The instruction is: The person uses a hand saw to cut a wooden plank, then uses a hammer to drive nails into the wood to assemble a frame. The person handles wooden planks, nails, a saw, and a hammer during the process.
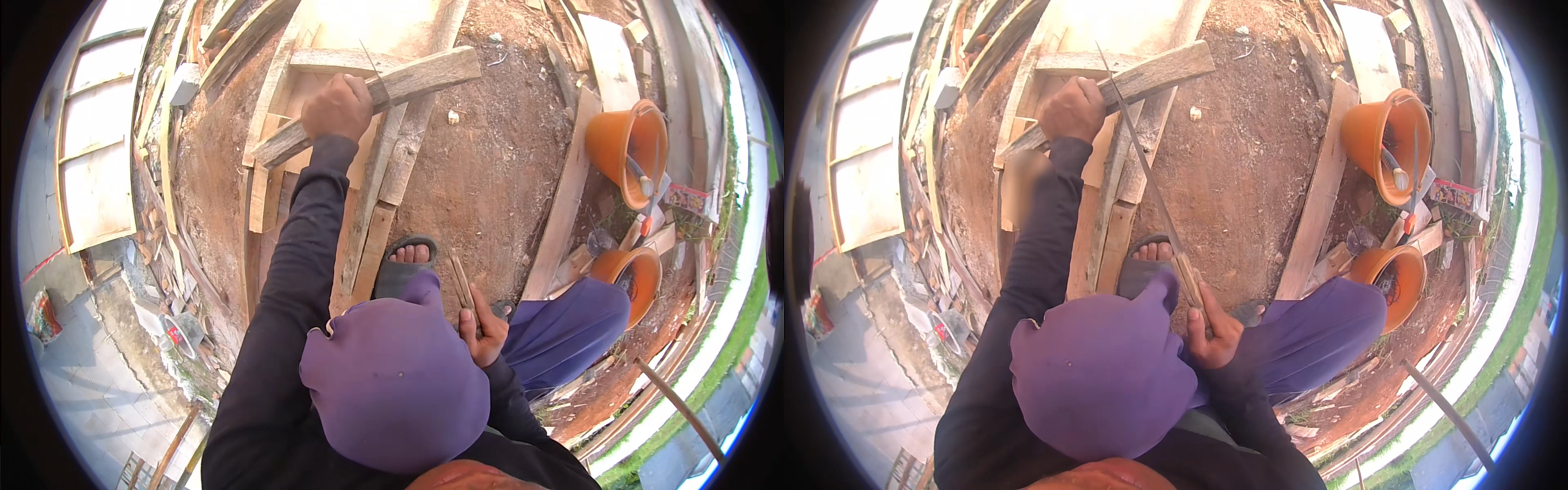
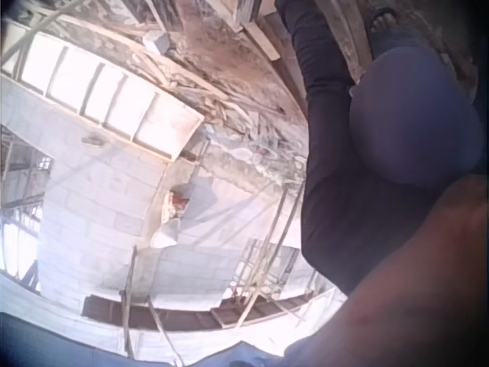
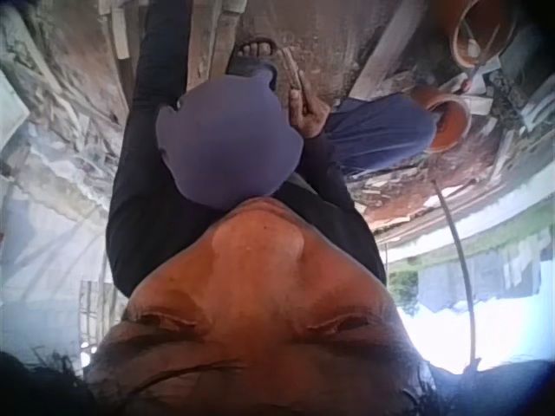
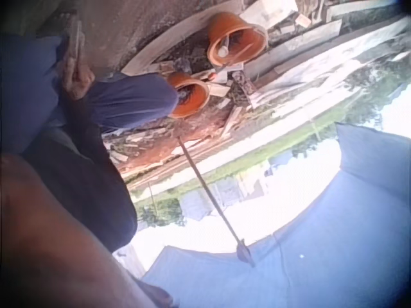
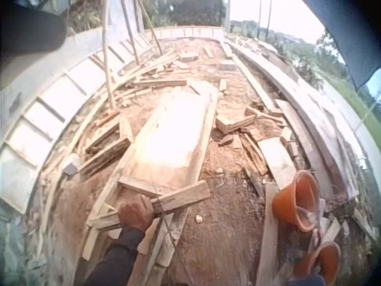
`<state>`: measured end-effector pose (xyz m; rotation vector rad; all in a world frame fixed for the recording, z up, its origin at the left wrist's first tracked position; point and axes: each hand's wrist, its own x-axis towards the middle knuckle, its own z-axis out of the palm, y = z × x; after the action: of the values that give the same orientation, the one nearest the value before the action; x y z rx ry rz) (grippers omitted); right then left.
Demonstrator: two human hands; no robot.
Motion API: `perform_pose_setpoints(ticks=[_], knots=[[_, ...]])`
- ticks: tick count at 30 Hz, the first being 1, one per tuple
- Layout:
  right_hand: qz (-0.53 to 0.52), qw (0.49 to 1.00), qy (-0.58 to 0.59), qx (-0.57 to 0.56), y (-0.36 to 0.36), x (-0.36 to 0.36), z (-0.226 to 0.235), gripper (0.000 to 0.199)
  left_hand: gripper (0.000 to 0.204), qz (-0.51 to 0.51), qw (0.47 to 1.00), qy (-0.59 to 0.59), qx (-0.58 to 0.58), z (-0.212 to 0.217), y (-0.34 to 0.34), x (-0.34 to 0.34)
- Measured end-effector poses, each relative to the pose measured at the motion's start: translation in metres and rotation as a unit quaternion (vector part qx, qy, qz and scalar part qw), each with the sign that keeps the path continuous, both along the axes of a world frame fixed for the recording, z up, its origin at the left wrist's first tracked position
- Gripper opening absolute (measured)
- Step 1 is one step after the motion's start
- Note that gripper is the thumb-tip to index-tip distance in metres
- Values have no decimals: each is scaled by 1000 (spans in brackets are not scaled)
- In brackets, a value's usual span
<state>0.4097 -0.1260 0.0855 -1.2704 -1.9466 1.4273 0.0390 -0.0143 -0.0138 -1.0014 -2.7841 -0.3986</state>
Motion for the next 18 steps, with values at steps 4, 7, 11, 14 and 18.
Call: perform_pose_setpoints(ticks=[4, 7, 11, 14, 18], knots=[[-33, 999, -1, -18, 12, -24, -9, 41, 35, -38, 996, 61, 56, -7, 2, -1], [-41, 997, 0, -68, 49, -84, -15, 40, 35, -22, 999, 28, 33, -4, 7, 2], [-5, 1000, -18, -23, 24, -46, -11, 41, 34, -15, 999, 26, 38, -4, 4, -3], [-7, 999, 2, 33, 8, -10, -4, 42, 35, -36, 994, 71, 77, -11, 1, 3], [-20, 994, -59, -86, 46, -69, -2, 44, 34, -31, 996, 59, 59, -11, 6, 1]])
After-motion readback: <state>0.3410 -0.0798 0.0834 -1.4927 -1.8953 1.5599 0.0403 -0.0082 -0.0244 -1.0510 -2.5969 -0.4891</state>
